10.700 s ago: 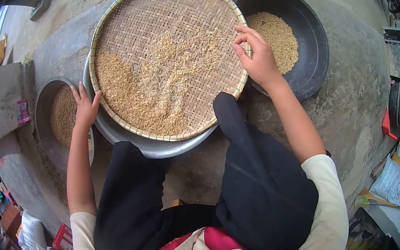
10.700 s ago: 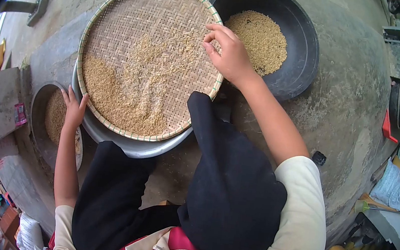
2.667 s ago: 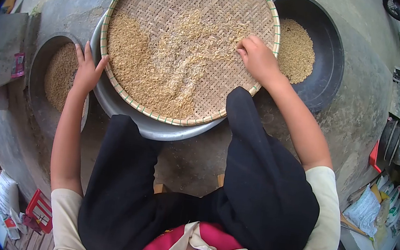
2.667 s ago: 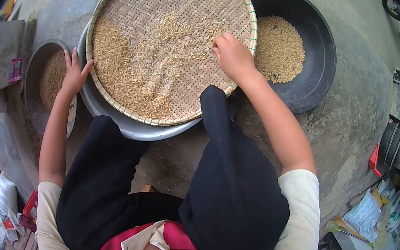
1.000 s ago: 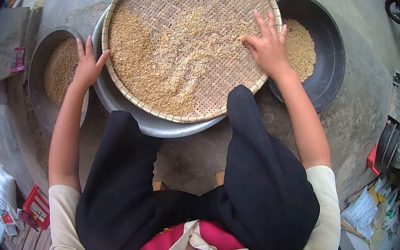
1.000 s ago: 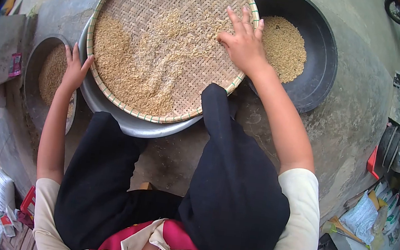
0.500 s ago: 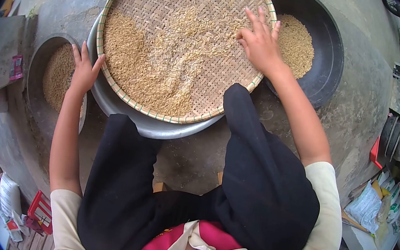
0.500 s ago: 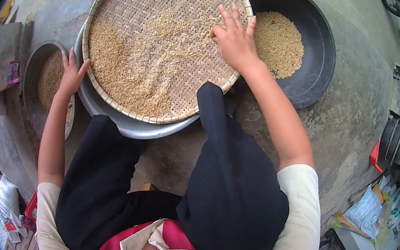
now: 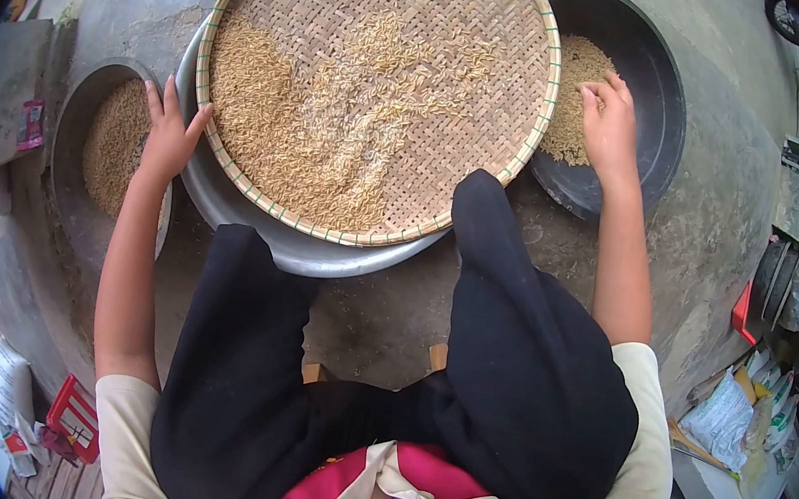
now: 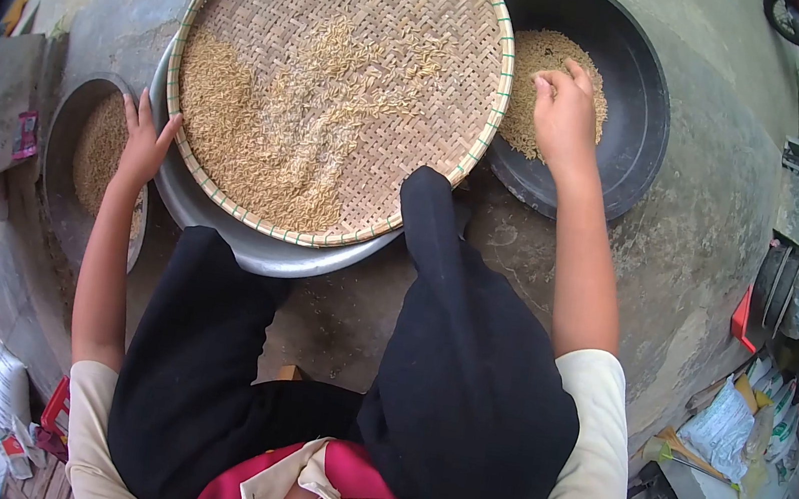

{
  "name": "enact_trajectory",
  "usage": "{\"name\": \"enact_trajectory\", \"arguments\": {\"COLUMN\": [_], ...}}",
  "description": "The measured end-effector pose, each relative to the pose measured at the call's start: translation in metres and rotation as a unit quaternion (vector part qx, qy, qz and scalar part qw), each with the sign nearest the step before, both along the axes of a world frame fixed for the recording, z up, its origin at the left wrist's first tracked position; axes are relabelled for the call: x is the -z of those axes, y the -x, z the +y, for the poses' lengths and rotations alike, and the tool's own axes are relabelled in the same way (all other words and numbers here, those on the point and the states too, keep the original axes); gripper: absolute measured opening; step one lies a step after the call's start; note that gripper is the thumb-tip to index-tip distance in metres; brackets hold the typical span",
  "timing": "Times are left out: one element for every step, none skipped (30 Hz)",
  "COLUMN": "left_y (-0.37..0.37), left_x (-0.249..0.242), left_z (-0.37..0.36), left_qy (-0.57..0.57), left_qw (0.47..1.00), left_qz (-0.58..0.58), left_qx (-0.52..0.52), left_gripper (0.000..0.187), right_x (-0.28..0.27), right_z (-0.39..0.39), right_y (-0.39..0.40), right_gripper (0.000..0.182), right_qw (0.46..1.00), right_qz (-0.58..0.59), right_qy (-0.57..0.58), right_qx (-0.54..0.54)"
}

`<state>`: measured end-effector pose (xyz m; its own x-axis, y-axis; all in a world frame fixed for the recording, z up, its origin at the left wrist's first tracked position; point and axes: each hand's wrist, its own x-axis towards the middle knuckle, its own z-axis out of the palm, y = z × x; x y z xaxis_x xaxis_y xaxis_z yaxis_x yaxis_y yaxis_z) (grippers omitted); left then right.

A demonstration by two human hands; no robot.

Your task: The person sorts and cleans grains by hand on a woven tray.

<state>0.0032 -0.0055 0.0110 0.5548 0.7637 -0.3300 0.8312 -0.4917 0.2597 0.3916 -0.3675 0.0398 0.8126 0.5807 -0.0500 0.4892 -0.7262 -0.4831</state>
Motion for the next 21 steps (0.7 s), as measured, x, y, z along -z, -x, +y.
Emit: {"name": "enact_trajectory", "arguments": {"left_y": [-0.001, -0.001, 0.000, 0.001, 0.003, 0.004, 0.005, 0.006, 0.006, 0.006, 0.007, 0.007, 0.007, 0.007, 0.005, 0.004, 0.005, 0.005, 0.005, 0.006, 0.006], "left_x": [-0.001, 0.000, 0.001, 0.003, 0.006, 0.009, 0.011, 0.012, 0.012, 0.012, 0.013, 0.013, 0.013, 0.012, 0.009, 0.007, 0.008, 0.009, 0.010, 0.010, 0.010], "left_z": [0.000, 0.000, 0.001, 0.002, 0.003, 0.004, 0.005, 0.006, 0.006, 0.006, 0.007, 0.007, 0.006, 0.006, 0.004, 0.004, 0.004, 0.004, 0.005, 0.005, 0.005], "left_qy": [-0.001, -0.002, -0.001, -0.001, -0.002, -0.025, -0.049, -0.049, -0.051, -0.052, -0.052, -0.055, -0.058, -0.058, -0.051, -0.045, -0.045, -0.046, -0.047, -0.047, -0.048], "left_qw": [1.000, 1.000, 1.000, 1.000, 1.000, 1.000, 0.999, 0.999, 0.998, 0.998, 0.998, 0.998, 0.998, 0.998, 0.998, 0.999, 0.999, 0.999, 0.999, 0.999, 0.999], "left_qz": [0.002, 0.003, -0.001, -0.005, -0.006, -0.002, 0.001, 0.001, -0.001, -0.003, -0.002, -0.005, -0.008, -0.008, -0.003, 0.003, 0.003, 0.002, 0.002, 0.003, 0.001], "left_qx": [0.000, 0.002, 0.002, 0.002, 0.004, 0.013, 0.023, 0.023, 0.025, 0.026, 0.025, 0.028, 0.031, 0.030, 0.026, 0.022, 0.020, 0.021, 0.023, 0.022, 0.023], "left_gripper": [0.084, 0.084, 0.084, 0.084, 0.084, 0.085, 0.085, 0.085, 0.086, 0.086, 0.086, 0.086, 0.086, 0.086, 0.086, 0.086, 0.086, 0.086, 0.086, 0.086, 0.086], "right_x": [-0.008, -0.011, -0.007, -0.001, 0.003, 0.004, 0.005, 0.006, 0.011, 0.013, 0.014, 0.015, 0.016, 0.018, 0.019, 0.019, 0.019, 0.019, 0.019, 0.018, 0.017], "right_z": [0.013, 0.025, 0.033, 0.042, 0.049, 0.056, 0.063, 0.068, 0.071, 0.072, 0.074, 0.076, 0.076, 0.076, 0.076, 0.076, 0.077, 0.078, 0.079, 0.080, 0.081], "right_y": [0.011, 0.022, 0.026, 0.029, 0.032, 0.038, 0.043, 0.047, 0.048, 0.049, 0.050, 0.051, 0.051, 0.051, 0.051, 0.051, 0.051, 0.052, 0.052, 0.052, 0.051], "right_gripper": [0.012, 0.013, 0.013, 0.013, 0.013, 0.013, 0.013, 0.013, 0.012, 0.012, 0.010, 0.009, 0.009, 0.007, 0.006, 0.006, 0.006, 0.006, 0.006, 0.006, 0.007], "right_qw": [0.998, 0.991, 0.991, 0.984, 0.973, 0.973, 0.973, 0.967, 0.960, 0.960, 0.959, 0.957, 0.956, 0.954, 0.951, 0.951, 0.950, 0.950, 0.949, 0.947, 0.944], "right_qz": [-0.040, -0.079, -0.079, -0.072, -0.065, -0.066, -0.093, -0.118, -0.132, -0.132, -0.140, -0.150, -0.150, -0.155, -0.160, -0.160, -0.158, -0.154, -0.154, -0.154, -0.154], "right_qy": [-0.029, -0.059, -0.060, -0.083, -0.106, -0.106, -0.045, 0.015, 0.028, 0.027, 0.045, 0.063, 0.064, 0.071, 0.077, 0.077, 0.081, 0.085, 0.085, 0.087, 0.089], "right_qx": [-0.046, -0.092, -0.090, -0.142, -0.193, -0.192, -0.209, -0.225, -0.244, -0.245, -0.243, -0.241, -0.242, -0.247, -0.252, -0.253, -0.256, -0.259, -0.260, -0.269, -0.276]}}
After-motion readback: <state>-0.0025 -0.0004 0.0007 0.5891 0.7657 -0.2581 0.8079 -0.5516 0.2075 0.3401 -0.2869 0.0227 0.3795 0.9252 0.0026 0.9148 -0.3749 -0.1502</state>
